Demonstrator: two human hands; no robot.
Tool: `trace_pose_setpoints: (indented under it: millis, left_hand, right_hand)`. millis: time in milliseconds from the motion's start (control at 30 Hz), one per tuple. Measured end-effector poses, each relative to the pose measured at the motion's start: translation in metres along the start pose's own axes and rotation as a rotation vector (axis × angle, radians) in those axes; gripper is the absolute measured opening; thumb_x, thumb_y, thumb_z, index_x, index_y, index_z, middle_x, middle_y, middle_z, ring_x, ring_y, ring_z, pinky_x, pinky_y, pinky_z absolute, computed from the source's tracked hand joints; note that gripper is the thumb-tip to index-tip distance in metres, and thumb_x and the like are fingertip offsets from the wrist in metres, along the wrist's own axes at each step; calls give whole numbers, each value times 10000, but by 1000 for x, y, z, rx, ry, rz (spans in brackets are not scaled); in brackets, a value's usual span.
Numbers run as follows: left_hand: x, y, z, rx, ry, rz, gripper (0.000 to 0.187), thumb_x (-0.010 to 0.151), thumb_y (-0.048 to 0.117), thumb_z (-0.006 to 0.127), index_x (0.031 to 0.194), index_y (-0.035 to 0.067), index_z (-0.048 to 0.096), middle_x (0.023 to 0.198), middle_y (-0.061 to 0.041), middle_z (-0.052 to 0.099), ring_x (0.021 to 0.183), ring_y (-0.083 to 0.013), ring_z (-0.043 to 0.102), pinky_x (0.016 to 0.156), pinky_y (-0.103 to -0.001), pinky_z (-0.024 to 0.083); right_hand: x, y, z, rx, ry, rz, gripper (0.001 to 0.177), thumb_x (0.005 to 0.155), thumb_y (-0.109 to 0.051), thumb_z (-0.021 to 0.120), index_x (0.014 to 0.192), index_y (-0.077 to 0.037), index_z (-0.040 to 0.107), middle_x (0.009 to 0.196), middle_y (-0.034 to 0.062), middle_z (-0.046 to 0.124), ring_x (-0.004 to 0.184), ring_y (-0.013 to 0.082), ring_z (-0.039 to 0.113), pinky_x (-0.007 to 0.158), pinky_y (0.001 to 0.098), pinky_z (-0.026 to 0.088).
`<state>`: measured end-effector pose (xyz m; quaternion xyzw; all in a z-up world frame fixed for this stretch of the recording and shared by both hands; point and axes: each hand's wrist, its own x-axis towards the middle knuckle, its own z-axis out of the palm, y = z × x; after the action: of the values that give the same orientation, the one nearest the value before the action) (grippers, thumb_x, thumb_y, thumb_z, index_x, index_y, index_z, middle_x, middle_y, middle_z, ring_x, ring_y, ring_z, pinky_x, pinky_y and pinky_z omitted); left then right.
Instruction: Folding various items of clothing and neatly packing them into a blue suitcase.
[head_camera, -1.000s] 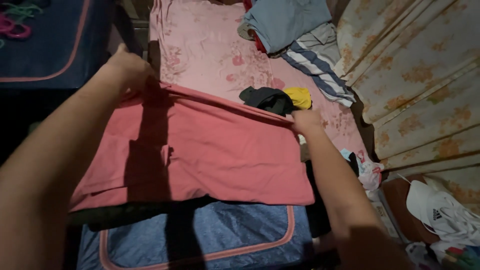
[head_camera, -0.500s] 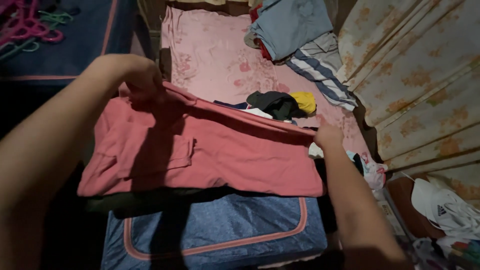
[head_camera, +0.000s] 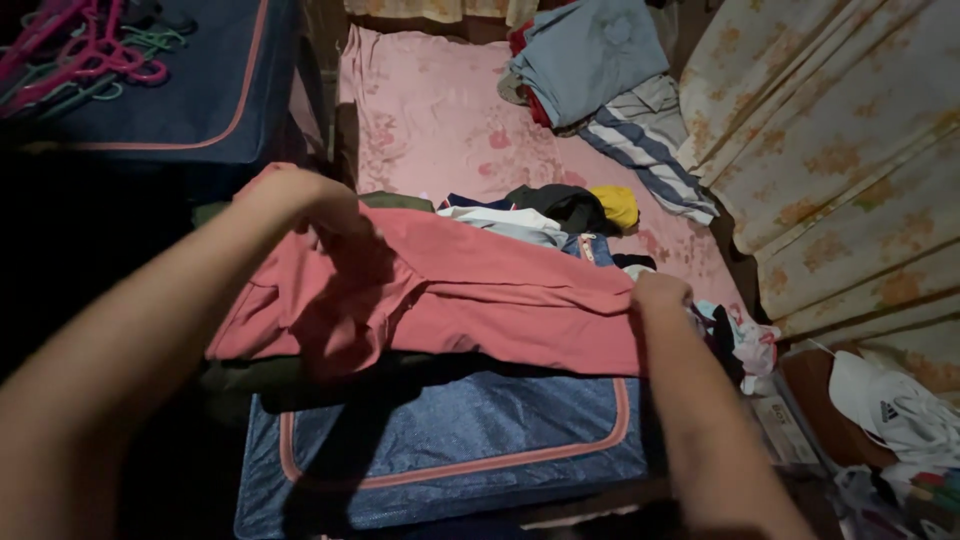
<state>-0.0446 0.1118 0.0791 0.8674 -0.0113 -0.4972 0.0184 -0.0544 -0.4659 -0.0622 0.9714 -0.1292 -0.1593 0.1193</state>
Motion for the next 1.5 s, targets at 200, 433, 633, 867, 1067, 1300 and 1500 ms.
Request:
trace_pose_setpoints:
  millis: [200,433,633,867,1067,1300,1500]
  left_hand:
    - [9,-5,22,69,540,32,530,956,507,608,1057,30,816,1035,-192,820,953,-352,801,816,-432,613]
    - [-12,-5,42,163,929,-126,341,915,183,595,1172,14,741,1215,-223,726,1073,-435,708,842,-734,515]
    - [-2,2,43,-32,1043,-261,425,917,206,601,1285,-6,604,1338,-271,560,1220,-467,540,751,-773,513]
    - [1,-15,60,47,1353,-263,331,927,212,640,1176,-5,632,1209,-238,561,1099,-426,578,740,-554,572]
    - [-2,-29,78,-214,1695,-88,298,946,174,676,1152,-18,579,1114,-284,584,986,-459,624,798,-499,552]
    - [-48,-35,85,-717,1431,101,258,902,316,674,1045,111,739,962,-192,733,961,-404,691,827,-480,519]
    - [12,-64,70,-929,1517,323,352,1049,370,625,1066,26,698,949,-180,711,871,-304,708,798,-393,527]
  right_hand:
    - [-32,-32,-27,-7,-20,-28,542,817,-303,789,1322,-140,681,1384,109,660,1234,339,660,919,623,526]
    - [-28,-52,-17,-104,-42,-68,463,874,-298,704,1306,-131,706,1361,102,682,1244,337,644,1020,722,395]
    - [-13,-108,-19,-163,239,-179,402,998,-267,517,1318,-102,695,1364,136,658,1231,395,625,954,733,409]
    - [-98,-182,-74,282,674,-500,566,958,-336,546,1509,-207,508,1538,223,450,1374,438,439,1032,647,392]
    - [-139,-230,-97,455,720,-644,574,1005,-407,551,1543,-245,436,1592,217,379,1456,461,344,1101,695,311]
    - [-150,-274,-81,581,678,-809,604,1046,-452,488,1595,-239,356,1594,238,369,1455,433,365,1085,698,290]
    - [-182,-278,-94,608,625,-838,610,1054,-462,480,1606,-259,316,1633,219,326,1476,437,322,1133,684,224]
